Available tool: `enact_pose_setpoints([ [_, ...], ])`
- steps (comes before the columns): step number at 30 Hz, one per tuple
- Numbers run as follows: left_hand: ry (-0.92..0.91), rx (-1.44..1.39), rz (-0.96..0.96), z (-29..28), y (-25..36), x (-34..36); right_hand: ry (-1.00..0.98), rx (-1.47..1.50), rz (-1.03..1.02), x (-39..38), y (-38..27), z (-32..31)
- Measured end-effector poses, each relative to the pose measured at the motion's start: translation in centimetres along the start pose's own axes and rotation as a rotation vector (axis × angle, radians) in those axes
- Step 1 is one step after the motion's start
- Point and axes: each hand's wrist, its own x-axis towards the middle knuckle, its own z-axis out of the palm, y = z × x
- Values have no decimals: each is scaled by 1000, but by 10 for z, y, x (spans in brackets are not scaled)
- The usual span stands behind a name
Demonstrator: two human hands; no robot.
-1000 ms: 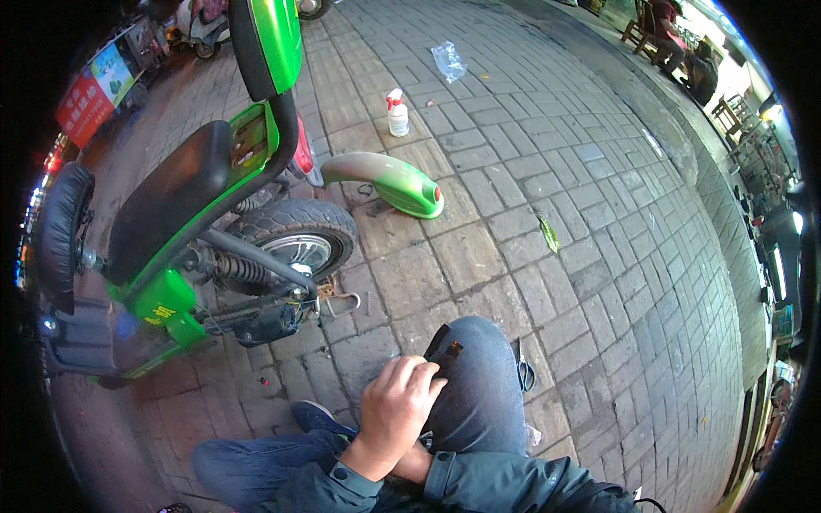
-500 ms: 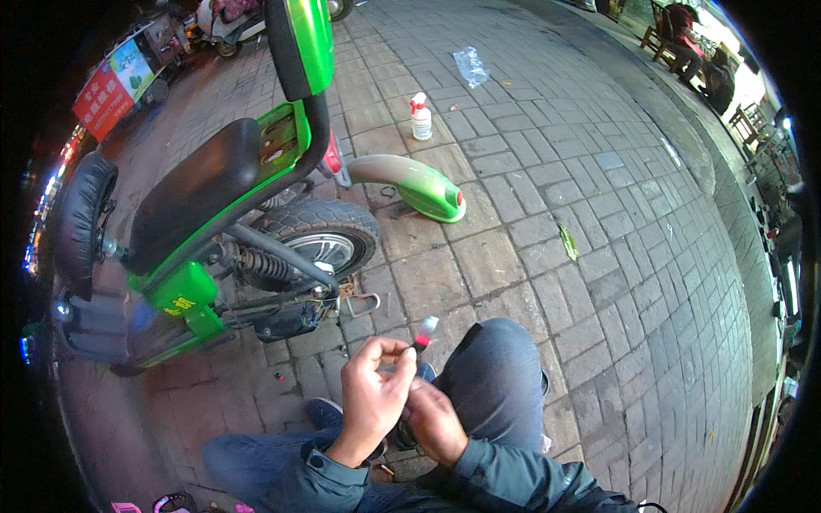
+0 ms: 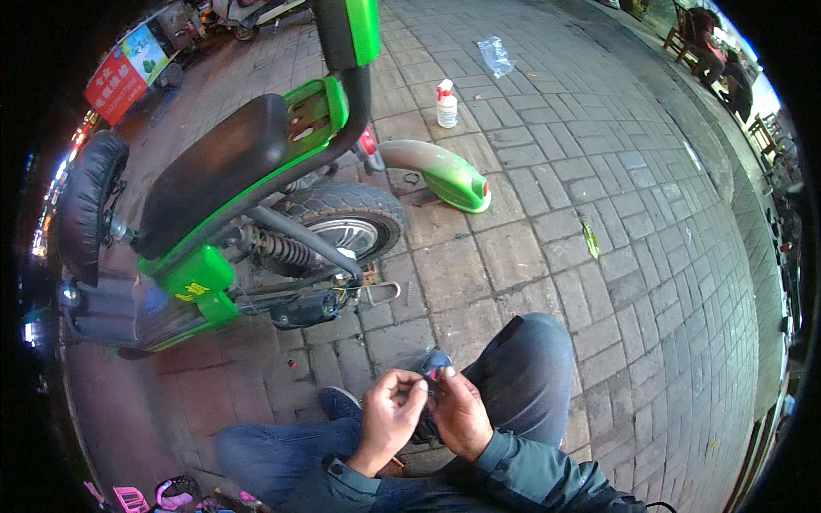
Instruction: The person sits on the sidewalk and repairs the wiring of a green electric scooter. They strip wire ends, twist them together, and wrap the connections with electrical tape.
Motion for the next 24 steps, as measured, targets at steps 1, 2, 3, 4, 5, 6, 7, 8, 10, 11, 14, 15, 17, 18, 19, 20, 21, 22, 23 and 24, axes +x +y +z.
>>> enact_pose_setpoints([
  [1,8,-76,7,1,4,3,-80,24,-14,-2,1,-2],
  [2,31,-41,105,2,10,6,-36,13,21,-2,3,-5],
  [3,60,0,91,4,17,9,-38,37,51,-2,6,-9],
  [4,120,264,353,8,25,13,4,-46,96,-4,12,-13],
  [5,114,297,453,15,32,15,34,-136,166,-2,21,-16],
  [6,101,398,553,26,39,15,55,-228,165,-5,28,-21],
  [7,94,485,638,37,45,15,13,-301,133,-8,36,-27],
  [8,91,620,783,47,50,17,-9,-211,218,-9,45,-33],
  [10,80,810,1014,62,56,19,-50,-175,190,-10,58,-43],
  [11,48,897,1054,68,56,19,-62,-294,209,-10,64,-48],
  [14,-64,1039,1161,70,54,20,-88,-388,203,-7,68,-58],
  [15,-96,1079,1191,68,53,19,-93,-398,203,-6,69,-59],
  [17,-181,1123,1141,67,52,19,-102,-415,199,-4,68,-61],
  [18,-204,1118,1108,67,53,18,-106,-423,197,-3,70,-62],
  [19,-233,1112,1071,68,55,18,-109,-438,188,-2,71,-62],
  [20,-272,1087,1052,67,57,19,-116,-444,188,-2,72,-62],
  [21,-318,1063,1028,67,60,20,-114,-454,179,0,74,-63],
  [22,-363,1038,996,65,62,20,-114,-464,172,0,75,-63],
  [23,-429,1011,941,61,64,19,-117,-474,163,2,75,-63],
  [24,-460,940,882,54,64,17,-111,-483,148,3,74,-62],
])
